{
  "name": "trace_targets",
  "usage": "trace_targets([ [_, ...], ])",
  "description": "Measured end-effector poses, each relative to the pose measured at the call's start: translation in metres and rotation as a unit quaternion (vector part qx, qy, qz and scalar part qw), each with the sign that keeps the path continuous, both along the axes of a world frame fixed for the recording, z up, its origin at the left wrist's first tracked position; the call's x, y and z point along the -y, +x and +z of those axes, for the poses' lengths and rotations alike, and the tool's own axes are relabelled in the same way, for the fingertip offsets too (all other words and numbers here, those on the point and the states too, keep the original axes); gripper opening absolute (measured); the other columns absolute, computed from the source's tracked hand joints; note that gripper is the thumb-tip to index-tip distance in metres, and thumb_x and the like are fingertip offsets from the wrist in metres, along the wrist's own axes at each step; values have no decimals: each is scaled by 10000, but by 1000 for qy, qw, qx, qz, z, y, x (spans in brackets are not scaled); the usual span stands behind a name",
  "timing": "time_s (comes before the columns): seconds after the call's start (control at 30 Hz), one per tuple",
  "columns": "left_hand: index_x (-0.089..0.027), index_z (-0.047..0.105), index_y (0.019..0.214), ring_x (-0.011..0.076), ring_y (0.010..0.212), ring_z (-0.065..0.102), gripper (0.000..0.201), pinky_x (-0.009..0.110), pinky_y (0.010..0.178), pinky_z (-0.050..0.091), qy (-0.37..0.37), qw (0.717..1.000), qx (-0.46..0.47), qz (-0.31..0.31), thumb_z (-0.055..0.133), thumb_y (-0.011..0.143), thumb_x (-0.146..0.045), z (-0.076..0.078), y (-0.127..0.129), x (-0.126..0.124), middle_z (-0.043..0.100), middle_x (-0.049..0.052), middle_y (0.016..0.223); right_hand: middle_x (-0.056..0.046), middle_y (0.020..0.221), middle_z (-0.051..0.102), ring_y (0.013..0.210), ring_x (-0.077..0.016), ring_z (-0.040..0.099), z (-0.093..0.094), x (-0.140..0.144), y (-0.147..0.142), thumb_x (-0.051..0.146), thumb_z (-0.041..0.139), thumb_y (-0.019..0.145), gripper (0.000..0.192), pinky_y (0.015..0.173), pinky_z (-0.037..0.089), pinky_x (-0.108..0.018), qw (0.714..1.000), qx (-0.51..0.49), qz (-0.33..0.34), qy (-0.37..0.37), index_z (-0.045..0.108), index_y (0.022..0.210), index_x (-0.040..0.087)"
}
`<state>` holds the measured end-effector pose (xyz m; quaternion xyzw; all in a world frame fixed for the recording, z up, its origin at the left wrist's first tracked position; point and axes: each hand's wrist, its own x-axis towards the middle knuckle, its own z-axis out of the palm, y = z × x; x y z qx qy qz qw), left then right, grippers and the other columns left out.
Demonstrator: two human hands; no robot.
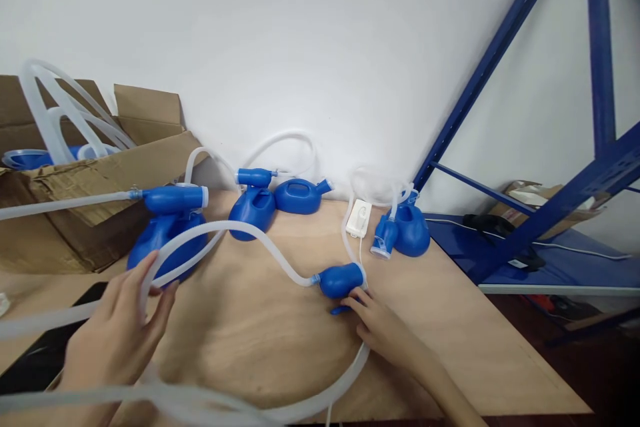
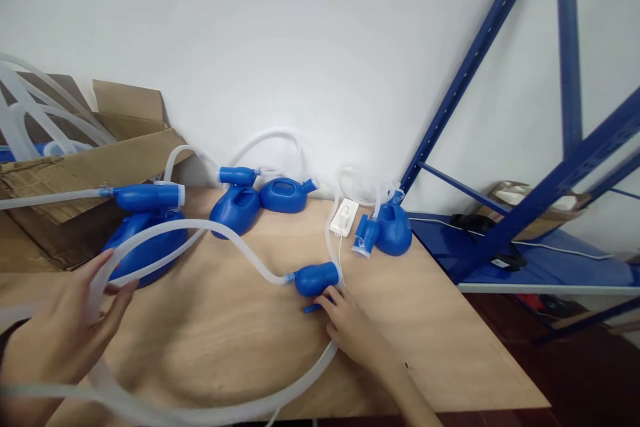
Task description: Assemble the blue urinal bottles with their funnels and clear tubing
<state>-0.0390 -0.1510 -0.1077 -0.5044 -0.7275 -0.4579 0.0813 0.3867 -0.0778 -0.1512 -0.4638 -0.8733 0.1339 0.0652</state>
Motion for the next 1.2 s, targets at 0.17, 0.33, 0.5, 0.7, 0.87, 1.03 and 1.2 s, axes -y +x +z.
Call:
trace_targets([
  [0.17,-118,513,1501,500,1379,485,544,577,978,525,-34,954,-297,-35,478,1016,-360,-22,16,-57,385,296,1583,-93,1401,546,1277,-266,553,9,-11,-2,-42,457,698,806,1059,506,-421,997,-40,6,-59,551,1440,257],
  [0.33,-152,642,1400,578,1464,325,489,728,1088,370,-76,926,-356,-102,583,916,-187,-60,36,-85,420,288,1575,-101,1426,530,1260,-273,582,29,-30,-8,202,521,931,549,1048,505,-418,993,-81,-15,-86,522,1476,267],
  [0.5,-176,689,1304,531,1503,291,449,743,1114,332,-97,907,-372,-174,655,858,-222,-66,51,-84,446,256,1578,-111,1413,506,1231,-286,608,38,-44,-7,343,641,928,623,1044,501,-415,989,-40,-20,-143,474,1523,259],
  [0.7,-174,543,1459,366,1483,410,505,583,1191,329,-63,866,-395,-299,475,960,-152,-37,102,-112,483,194,1576,-74,1276,579,1050,-239,667,15,-60,-23,356,636,962,348,875,535,-352,995,-45,-41,-73,584,1294,262],
  [0.87,-162,613,1355,328,1333,565,381,562,1208,297,-76,871,-328,-358,488,1039,-335,-44,130,-160,666,173,1373,-39,1028,630,971,-236,638,14,-83,-54,423,666,962,183,847,516,-353,986,-97,-70,115,613,959,248],
  [1.03,-167,677,1178,296,983,719,364,427,931,518,-115,880,-259,-382,600,990,-469,-62,126,-175,769,131,1052,-77,1086,623,1053,-274,595,9,-96,-79,477,636,985,241,928,501,-416,959,-193,-43,205,620,1030,241],
  [1.2,-178,641,1240,286,1026,686,278,402,910,516,-101,890,-248,-369,569,1013,-323,-69,120,-173,737,126,1104,-93,1099,588,1054,-273,584,-18,-99,-86,495,539,1031,271,932,499,-429,924,-291,-92,232,588,1062,231],
])
